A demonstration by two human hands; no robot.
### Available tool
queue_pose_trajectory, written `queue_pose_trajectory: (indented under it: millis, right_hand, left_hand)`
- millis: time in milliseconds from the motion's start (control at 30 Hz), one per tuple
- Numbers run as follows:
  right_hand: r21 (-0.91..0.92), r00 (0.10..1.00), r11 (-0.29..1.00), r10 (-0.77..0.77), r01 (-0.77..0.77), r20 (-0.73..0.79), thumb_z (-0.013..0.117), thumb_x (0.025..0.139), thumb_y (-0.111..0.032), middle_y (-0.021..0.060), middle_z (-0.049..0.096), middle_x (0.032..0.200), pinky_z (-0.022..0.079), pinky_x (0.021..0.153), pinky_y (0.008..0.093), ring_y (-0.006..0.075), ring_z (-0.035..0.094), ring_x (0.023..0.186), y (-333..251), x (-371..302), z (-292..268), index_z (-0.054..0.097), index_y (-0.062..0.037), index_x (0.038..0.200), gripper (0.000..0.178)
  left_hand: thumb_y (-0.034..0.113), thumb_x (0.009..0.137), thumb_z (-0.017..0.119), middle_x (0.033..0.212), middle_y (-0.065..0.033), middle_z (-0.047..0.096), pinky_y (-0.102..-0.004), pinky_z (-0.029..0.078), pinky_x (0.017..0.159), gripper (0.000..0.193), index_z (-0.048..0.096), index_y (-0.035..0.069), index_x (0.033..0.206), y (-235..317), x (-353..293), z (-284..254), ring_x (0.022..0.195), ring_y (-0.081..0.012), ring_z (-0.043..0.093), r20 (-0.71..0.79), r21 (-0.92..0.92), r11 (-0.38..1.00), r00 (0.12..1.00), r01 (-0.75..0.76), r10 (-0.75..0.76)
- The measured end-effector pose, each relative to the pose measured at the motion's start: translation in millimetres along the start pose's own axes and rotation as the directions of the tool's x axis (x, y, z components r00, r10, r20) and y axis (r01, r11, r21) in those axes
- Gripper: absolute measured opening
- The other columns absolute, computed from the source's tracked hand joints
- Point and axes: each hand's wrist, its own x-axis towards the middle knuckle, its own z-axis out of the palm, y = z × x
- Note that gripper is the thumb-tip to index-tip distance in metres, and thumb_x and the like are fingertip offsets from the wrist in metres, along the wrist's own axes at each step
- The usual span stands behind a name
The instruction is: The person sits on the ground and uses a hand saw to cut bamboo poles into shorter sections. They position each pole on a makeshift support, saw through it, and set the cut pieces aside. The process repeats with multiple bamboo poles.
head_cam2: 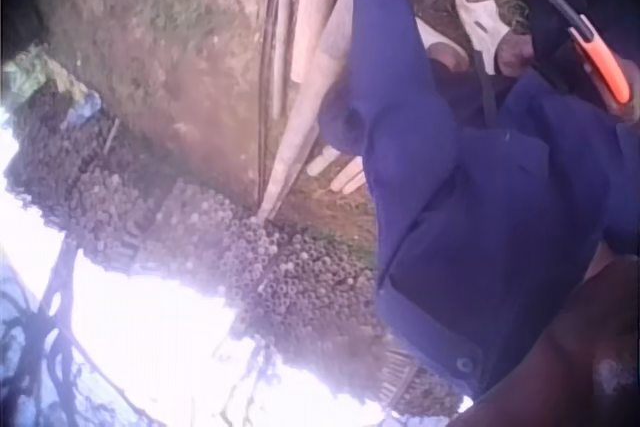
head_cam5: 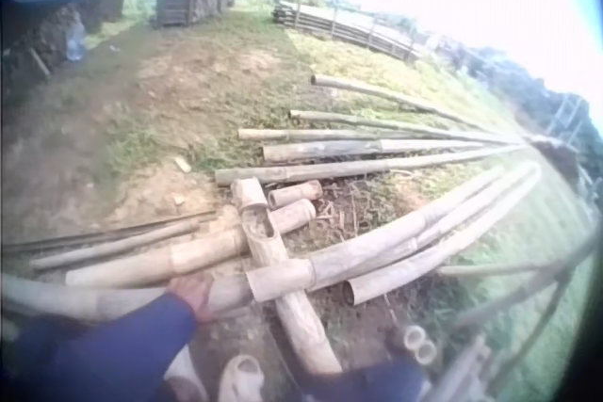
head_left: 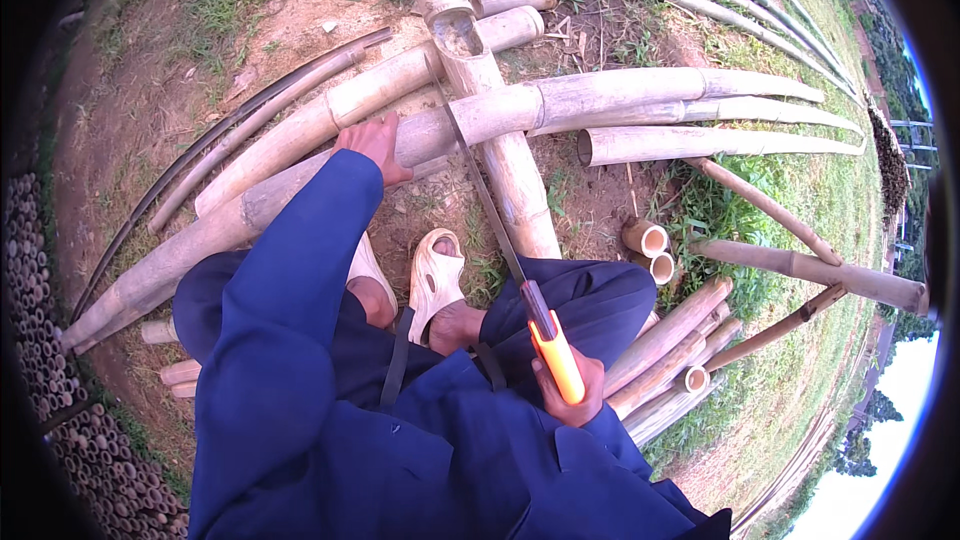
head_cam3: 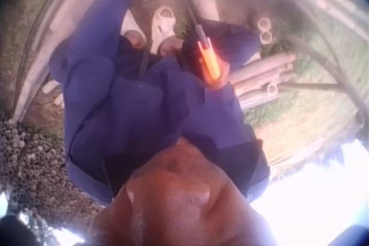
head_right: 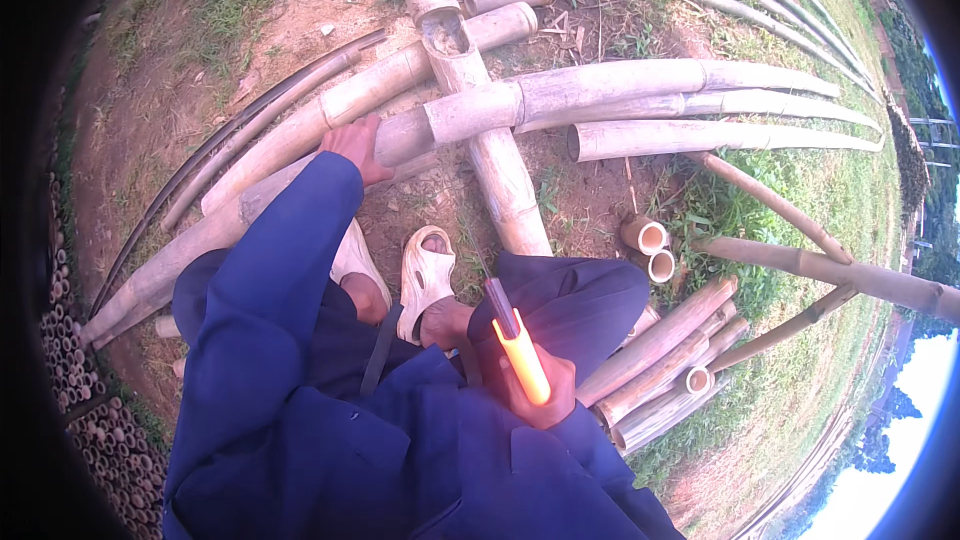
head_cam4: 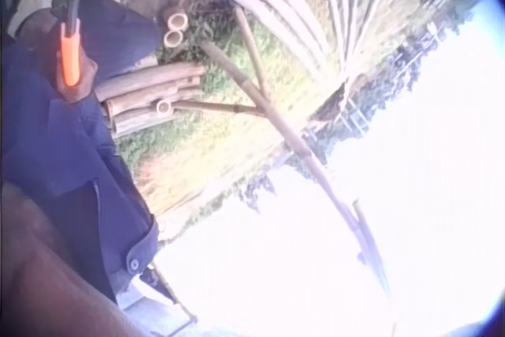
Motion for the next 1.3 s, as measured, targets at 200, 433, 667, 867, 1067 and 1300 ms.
queue_pose_trajectory:
  millis: [200, 433, 667, 867, 1067, 1300]
  right_hand:
    - [0.204, 0.996, 0.975, -0.083, 0.089, -0.039, 0.072, 0.093, -0.006, 0.0108, 0.061, 0.069, 0.047, 0.059, 0.0346, 0.015, 0.053, 0.06, 17, 132, 58, 0.066, 0.0046, 0.097, 0.012]
    - [0.018, 0.997, 0.997, 0.068, -0.069, 0.042, 0.072, 0.092, -0.003, 0.0167, 0.078, 0.102, 0.059, 0.083, 0.0327, 0.0258, 0.079, 0.094, -2, -14, -2, 0.07, 0.0009, 0.127, 0.035]
    - [0.241, 1.0, 0.97, 0.011, -0.015, 0.016, 0.073, 0.095, -0.004, 0.0032, 0.067, 0.085, 0.049, 0.07, 0.0267, 0.0093, 0.057, 0.075, -1, 135, 67, 0.068, 0.0059, 0.111, 0.019]
    - [0.09, 1.0, 0.996, -0.002, 0.001, 0.004, 0.072, 0.092, -0.002, 0.0163, 0.077, 0.1, 0.058, 0.081, 0.0325, 0.0239, 0.078, 0.092, -2, 28, 15, 0.069, 0.0028, 0.126, 0.034]
    - [0.127, 0.997, 0.989, 0.076, -0.08, 0.031, 0.072, 0.091, -0.002, 0.0149, 0.075, 0.091, 0.056, 0.075, 0.032, 0.021, 0.075, 0.083, 14, 49, 25, 0.071, 0.0036, 0.118, 0.027]
    - [0.19, 0.998, 0.98, 0.04, -0.05, 0.053, 0.071, 0.093, -0.002, 0.0122, 0.07, 0.08, 0.053, 0.068, 0.033, 0.017, 0.065, 0.069, 12, 86, 44, 0.068, 0.0033, 0.105, 0.014]
  left_hand:
    - [0.045, 0.068, 0.086, 0.105, -0.0237, 0.075, -0.0489, 0.059, 0.091, 0.077, 0.058, -0.001, 0.124, 4, 2, -12, 0.1, -0.0413, 0.074, 0.083, -0.027, 0.999, 0.996, 0.024, -0.022]
    - [0.04, 0.065, 0.086, 0.096, -0.0241, 0.074, -0.0524, 0.057, 0.087, 0.075, 0.057, 0.0, 0.121, -2, -2, -9, 0.095, -0.0419, 0.073, 0.064, -0.008, 1.0, 0.998, 0.004, -0.004]
    - [0.042, 0.065, 0.085, 0.097, -0.0241, 0.075, -0.0503, 0.059, 0.087, 0.073, 0.058, -0.001, 0.118, 3, 10, -6, 0.095, -0.0408, 0.074, 0.043, -0.038, 0.999, 0.999, -0.007, 0.009]
    - [0.04, 0.065, 0.086, 0.099, -0.0235, 0.074, -0.0525, 0.056, 0.088, 0.076, 0.057, 0.0, 0.123, -2, 1, -3, 0.096, -0.0432, 0.073, 0.07, -0.019, 1.0, 0.997, 0.015, -0.013]
    - [0.043, 0.064, 0.085, 0.102, -0.025, 0.075, -0.049, 0.059, 0.089, 0.072, 0.06, 0.0, 0.117, 2, 3, -7, 0.095, -0.0407, 0.075, 0.068, -0.045, 0.999, 0.998, -0.011, 0.014]
    - [0.043, 0.064, 0.086, 0.102, -0.0245, 0.074, -0.0513, 0.056, 0.091, 0.079, 0.058, 0.002, 0.126, -4, 8, -15, 0.1, -0.0419, 0.072, 0.106, -0.02, 1.0, 0.994, 0.024, -0.021]
